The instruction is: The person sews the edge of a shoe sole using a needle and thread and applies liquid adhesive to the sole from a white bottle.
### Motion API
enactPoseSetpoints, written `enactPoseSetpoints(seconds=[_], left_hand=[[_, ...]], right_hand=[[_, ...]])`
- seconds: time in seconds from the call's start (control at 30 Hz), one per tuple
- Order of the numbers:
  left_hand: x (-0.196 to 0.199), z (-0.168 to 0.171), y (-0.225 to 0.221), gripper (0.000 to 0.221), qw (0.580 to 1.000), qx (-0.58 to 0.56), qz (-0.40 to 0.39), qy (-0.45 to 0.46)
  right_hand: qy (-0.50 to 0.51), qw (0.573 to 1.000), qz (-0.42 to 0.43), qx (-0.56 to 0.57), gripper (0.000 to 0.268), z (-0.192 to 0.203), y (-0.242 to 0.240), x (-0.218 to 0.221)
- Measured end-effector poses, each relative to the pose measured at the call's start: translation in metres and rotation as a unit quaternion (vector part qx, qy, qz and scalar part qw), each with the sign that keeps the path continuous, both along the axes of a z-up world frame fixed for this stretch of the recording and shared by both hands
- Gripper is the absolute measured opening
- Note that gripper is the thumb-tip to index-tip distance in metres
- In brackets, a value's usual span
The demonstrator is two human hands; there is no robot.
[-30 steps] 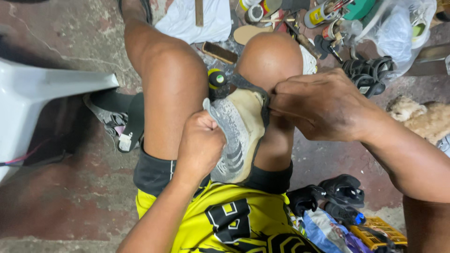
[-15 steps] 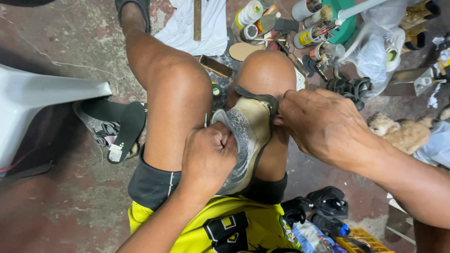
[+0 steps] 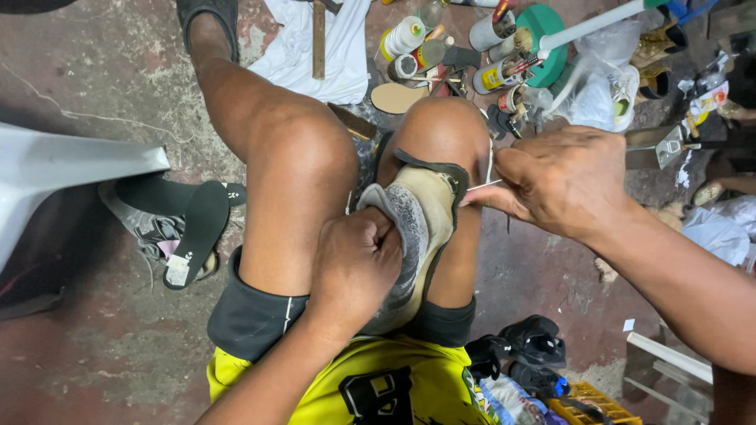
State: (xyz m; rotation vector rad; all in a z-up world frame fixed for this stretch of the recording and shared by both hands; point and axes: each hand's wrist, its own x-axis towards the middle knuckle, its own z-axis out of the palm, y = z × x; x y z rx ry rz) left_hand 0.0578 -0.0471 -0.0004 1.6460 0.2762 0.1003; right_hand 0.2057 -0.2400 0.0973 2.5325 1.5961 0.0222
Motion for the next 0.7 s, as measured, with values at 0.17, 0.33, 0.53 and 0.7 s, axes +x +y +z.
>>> enactPoseSetpoints(seconds=[0.17, 0.33, 0.53, 0.7], left_hand=[[-0.008, 0.006, 0.001, 0.003, 0.998, -0.059, 0.028, 0.01], [-0.011, 0.006, 0.002, 0.005, 0.994, -0.081, 0.014, 0.072], [-0.026, 0.013, 0.018, 0.013, 0.968, -0.188, 0.05, 0.156], [-0.031, 0.039, 0.029, 0.018, 0.981, 0.127, 0.145, -0.033]], right_hand=[[-0.026, 0.999, -0.03, -0.015, 0.06, -0.003, 0.0, -0.003], [-0.032, 0.998, -0.045, 0.021, 0.063, -0.007, -0.01, 0.001], [-0.031, 0.997, -0.073, -0.008, 0.062, 0.005, -0.027, 0.017], [0.011, 0.997, -0.065, 0.038, 0.062, -0.004, -0.022, 0.005]])
